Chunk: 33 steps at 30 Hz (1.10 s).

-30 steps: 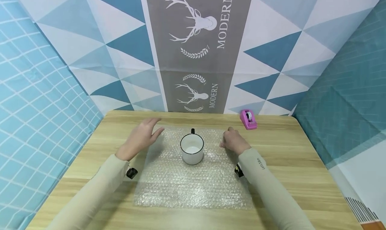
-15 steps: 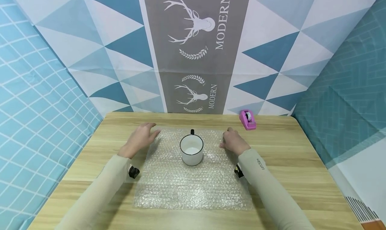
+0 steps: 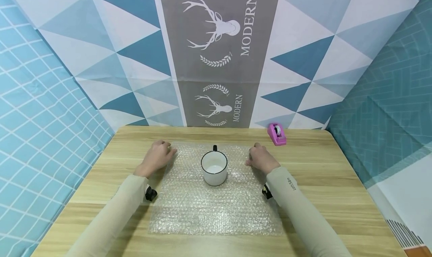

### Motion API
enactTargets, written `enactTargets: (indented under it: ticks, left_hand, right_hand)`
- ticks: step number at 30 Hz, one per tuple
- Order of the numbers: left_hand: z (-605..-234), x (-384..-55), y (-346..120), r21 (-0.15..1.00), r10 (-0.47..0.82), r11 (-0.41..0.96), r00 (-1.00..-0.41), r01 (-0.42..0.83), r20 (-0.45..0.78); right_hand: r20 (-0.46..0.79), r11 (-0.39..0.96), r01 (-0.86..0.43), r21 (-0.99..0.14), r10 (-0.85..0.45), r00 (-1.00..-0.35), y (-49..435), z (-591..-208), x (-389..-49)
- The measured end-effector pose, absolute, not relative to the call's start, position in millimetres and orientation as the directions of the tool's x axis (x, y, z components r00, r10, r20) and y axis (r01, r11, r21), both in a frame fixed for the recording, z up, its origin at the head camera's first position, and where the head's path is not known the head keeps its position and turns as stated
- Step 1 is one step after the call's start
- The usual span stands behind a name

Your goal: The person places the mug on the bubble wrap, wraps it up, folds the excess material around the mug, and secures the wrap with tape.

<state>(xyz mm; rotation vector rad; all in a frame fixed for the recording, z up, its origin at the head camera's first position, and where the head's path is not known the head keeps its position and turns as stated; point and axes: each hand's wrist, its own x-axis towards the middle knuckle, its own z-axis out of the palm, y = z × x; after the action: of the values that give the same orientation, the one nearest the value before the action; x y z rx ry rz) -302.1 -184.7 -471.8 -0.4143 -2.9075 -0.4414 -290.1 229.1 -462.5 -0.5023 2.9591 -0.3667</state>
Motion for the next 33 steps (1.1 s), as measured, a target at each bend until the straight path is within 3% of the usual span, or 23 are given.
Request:
enactTargets:
  ticks: [16,33]
  left_hand:
    - [-478.3,-304.3,-179.2,0.275,0.145,0.946,-0.983,0.17,0.108]
    - [-478.7,-303.7,-174.8,0.276,0.141,0.945,-0.981,0.173,0.132]
  right_hand:
    - [-0.061,0.914,-0.313,-0.258,-0.339,-0.939,230.3,-464.6,-290.3]
    - [-0.077,0.918,-0.303,-0.255,-0.332,-0.94,230.0,-466.2,-291.7]
